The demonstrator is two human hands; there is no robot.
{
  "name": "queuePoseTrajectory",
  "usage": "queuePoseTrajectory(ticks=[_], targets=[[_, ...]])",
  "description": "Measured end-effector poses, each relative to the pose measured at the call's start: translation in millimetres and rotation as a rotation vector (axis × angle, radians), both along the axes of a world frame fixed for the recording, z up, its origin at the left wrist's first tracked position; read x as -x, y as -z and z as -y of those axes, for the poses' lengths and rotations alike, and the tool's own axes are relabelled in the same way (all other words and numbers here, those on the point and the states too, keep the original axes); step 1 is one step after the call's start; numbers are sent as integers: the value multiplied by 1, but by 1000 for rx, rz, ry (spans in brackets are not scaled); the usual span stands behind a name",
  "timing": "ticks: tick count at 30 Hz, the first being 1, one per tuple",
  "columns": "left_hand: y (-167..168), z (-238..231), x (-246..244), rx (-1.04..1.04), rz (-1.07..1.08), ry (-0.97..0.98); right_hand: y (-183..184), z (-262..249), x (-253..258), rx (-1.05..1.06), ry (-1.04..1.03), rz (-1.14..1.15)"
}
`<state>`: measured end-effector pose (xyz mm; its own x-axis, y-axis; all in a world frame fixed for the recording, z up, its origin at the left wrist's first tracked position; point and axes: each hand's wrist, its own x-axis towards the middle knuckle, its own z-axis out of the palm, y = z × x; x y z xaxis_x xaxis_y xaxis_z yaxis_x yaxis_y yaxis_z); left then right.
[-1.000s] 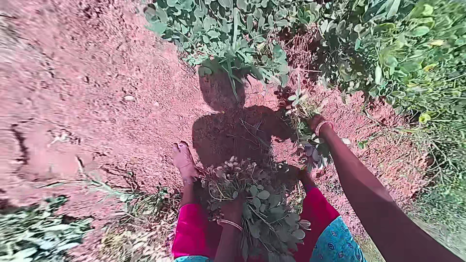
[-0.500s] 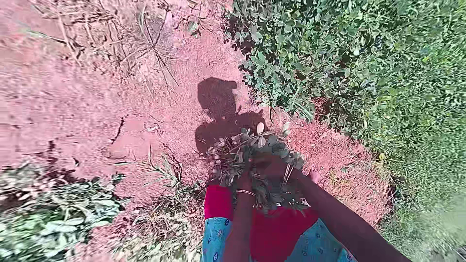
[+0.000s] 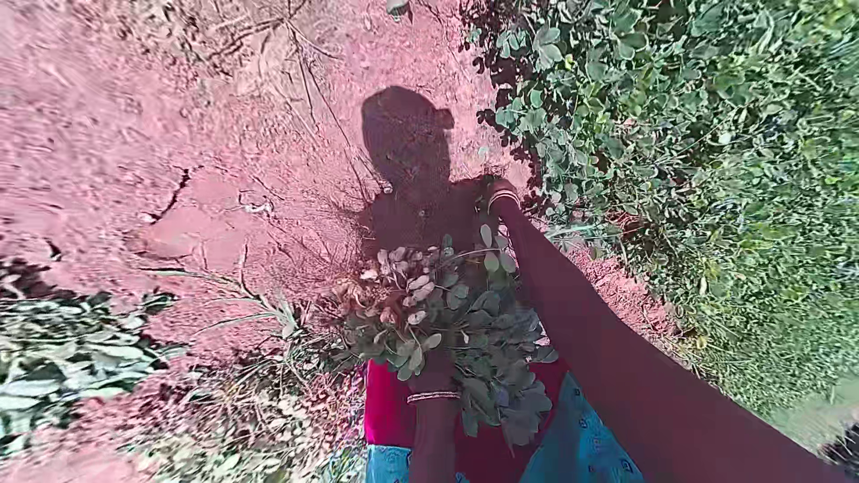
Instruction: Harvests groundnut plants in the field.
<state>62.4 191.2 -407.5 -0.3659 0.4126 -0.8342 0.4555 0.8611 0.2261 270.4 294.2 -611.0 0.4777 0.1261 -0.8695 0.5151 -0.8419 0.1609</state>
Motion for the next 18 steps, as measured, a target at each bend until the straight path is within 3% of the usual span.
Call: queuePoseTrajectory(ticks=[2,3,5,6,9,10,12,15,18], targets=[[-6,22,-12,117,-8,56,-59,17,29,120,-226,-299],[4,26,-20,99,-13,-9,-85,13,41,126,-376,-394],[20,30,-34,51,2,-217,-111,17,41,90,-520,-375],[19,35,-38,60,0,-304,-107,25,23,86,-484,-268],[25,31,-48,100,-15,-371,-27,38,-80,-46,-224,202],[27,30,-50,100,-20,-358,-9,42,-111,-59,-151,254],[30,28,-52,84,-5,-345,-3,43,-136,74,-153,94],[29,20,-50,87,39,-298,-27,33,-94,110,-433,-211],[33,16,-49,92,5,-223,-91,6,-6,110,-690,-457]])
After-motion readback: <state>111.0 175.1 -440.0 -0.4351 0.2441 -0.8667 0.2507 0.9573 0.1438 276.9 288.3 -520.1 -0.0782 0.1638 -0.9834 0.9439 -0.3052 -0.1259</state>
